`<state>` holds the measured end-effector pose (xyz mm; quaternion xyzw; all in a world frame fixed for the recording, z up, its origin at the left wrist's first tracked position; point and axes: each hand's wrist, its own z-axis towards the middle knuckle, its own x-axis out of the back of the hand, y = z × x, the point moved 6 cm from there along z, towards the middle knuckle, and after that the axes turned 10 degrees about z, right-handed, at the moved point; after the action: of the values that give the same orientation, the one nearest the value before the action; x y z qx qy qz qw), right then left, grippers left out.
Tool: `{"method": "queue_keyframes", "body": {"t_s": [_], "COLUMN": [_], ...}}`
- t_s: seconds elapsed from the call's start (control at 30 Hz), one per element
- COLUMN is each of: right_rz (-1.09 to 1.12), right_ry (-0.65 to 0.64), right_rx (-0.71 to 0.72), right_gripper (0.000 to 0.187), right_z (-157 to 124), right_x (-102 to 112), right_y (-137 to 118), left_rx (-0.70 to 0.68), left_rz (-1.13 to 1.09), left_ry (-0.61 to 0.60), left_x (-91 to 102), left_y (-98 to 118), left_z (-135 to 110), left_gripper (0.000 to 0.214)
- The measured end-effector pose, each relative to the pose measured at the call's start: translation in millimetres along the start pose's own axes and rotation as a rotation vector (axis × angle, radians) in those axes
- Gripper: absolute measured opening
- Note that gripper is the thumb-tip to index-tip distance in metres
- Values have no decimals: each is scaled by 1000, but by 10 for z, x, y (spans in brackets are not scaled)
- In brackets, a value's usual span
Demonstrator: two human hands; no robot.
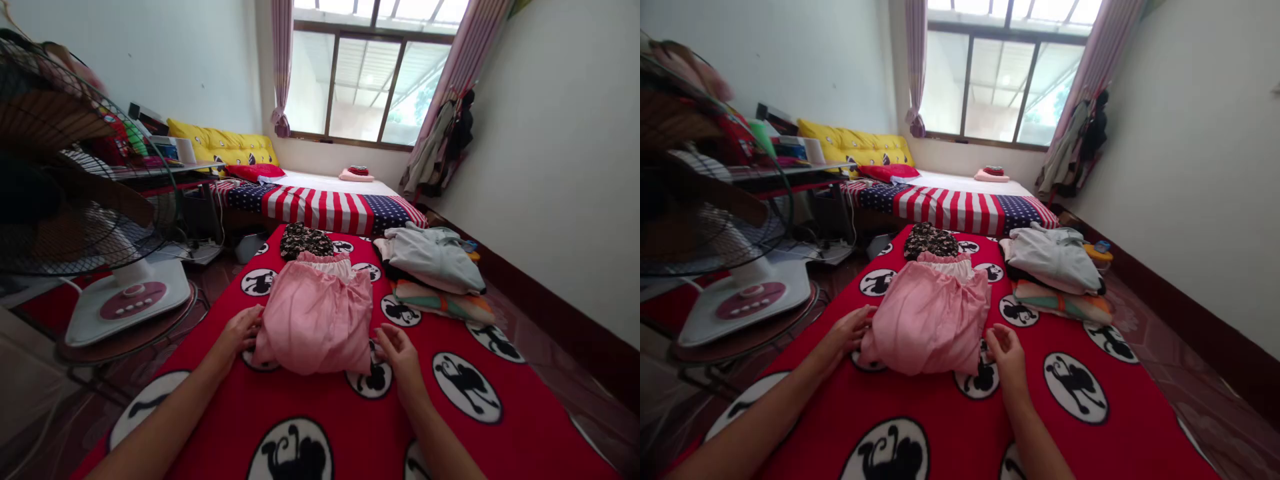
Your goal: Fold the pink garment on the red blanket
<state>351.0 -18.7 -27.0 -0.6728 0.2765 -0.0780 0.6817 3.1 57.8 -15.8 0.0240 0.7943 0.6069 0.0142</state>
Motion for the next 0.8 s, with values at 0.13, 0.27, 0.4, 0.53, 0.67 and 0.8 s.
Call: {"method": "queue_keyframes", "body": {"t_s": [0.13, 0.27, 0.4, 0.53, 0.67, 0.8], "right_rz": [-336, -499, -476, -487, -704, -909], "right_ry": [-174, -231, -242, -241, -313, -231], "right_rx": [144, 337, 422, 400, 285, 279], "right_gripper": [44, 25, 25, 29, 33, 32], "right_z": [-395, -496, -474, -508, -522, -303], "right_x": [-75, -291, -315, -151, -1, 87], "right_y": [-19, -88, -272, -340, -169, -281], "left_rx": [-195, -389, -418, -366, -407, -459], "left_rz": [221, 408, 352, 450, 714, 823], "left_ry": [0, 18, 146, 196, 172, 301], "left_x": [83, -88, -27, 147, 212, 287], "left_y": [-150, -134, -97, -159, -227, -84], "left_z": [-398, -522, -467, -488, -573, -614], "left_gripper": [49, 28, 28, 32, 37, 25]}}
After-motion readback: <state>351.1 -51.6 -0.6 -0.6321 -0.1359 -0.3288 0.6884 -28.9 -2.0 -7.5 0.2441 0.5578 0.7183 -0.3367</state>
